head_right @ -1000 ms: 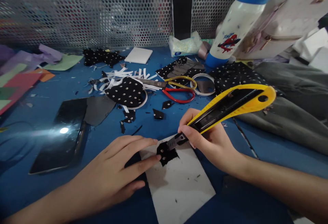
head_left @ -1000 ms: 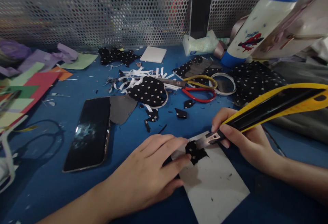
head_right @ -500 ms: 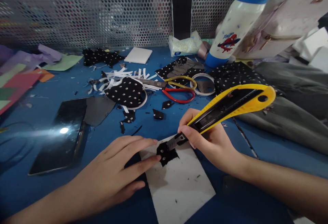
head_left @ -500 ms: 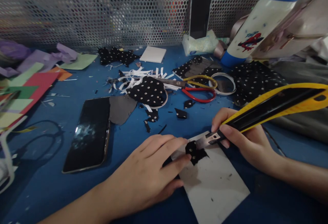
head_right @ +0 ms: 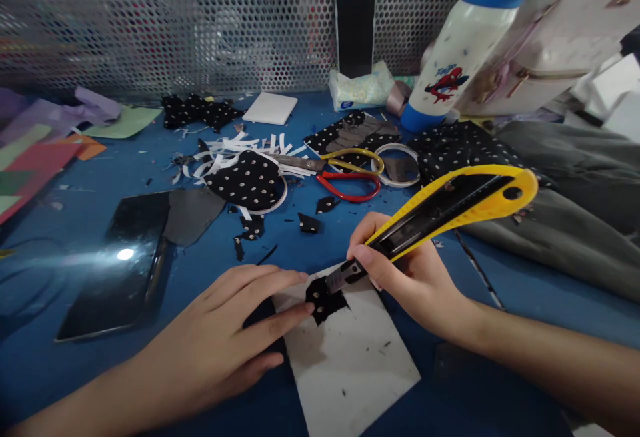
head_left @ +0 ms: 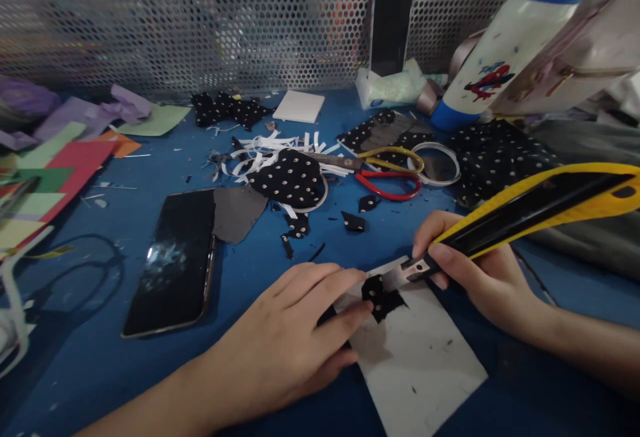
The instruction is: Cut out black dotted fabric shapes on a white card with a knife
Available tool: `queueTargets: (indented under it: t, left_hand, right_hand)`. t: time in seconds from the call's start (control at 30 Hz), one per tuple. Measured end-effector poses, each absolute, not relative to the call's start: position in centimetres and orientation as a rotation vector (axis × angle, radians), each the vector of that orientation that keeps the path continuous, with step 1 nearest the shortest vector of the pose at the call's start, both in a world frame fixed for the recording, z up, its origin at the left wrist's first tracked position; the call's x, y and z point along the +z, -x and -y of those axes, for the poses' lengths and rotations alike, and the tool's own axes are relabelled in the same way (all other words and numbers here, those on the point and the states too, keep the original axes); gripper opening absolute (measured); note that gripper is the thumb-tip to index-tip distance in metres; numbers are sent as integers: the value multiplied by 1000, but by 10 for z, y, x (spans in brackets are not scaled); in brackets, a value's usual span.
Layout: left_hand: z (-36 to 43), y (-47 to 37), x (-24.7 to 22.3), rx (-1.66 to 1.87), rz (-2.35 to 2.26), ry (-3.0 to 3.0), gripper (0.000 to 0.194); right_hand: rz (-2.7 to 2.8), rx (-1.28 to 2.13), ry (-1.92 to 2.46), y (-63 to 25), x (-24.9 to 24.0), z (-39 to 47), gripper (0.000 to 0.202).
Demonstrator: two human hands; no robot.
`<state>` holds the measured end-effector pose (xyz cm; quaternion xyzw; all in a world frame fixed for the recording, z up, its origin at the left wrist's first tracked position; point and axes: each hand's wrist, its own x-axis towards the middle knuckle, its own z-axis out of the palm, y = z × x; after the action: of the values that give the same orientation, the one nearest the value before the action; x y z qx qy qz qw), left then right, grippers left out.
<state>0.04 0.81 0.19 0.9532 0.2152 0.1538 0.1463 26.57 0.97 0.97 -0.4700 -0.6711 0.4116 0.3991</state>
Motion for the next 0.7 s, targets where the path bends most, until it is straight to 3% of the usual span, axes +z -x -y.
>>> queueTargets:
  t: [0.7]
  left_hand:
    - [-8, 0, 2, 433, -622, -2733, 30]
  right_hand:
    - [1674, 1084, 1174, -266, 8, -10, 25]
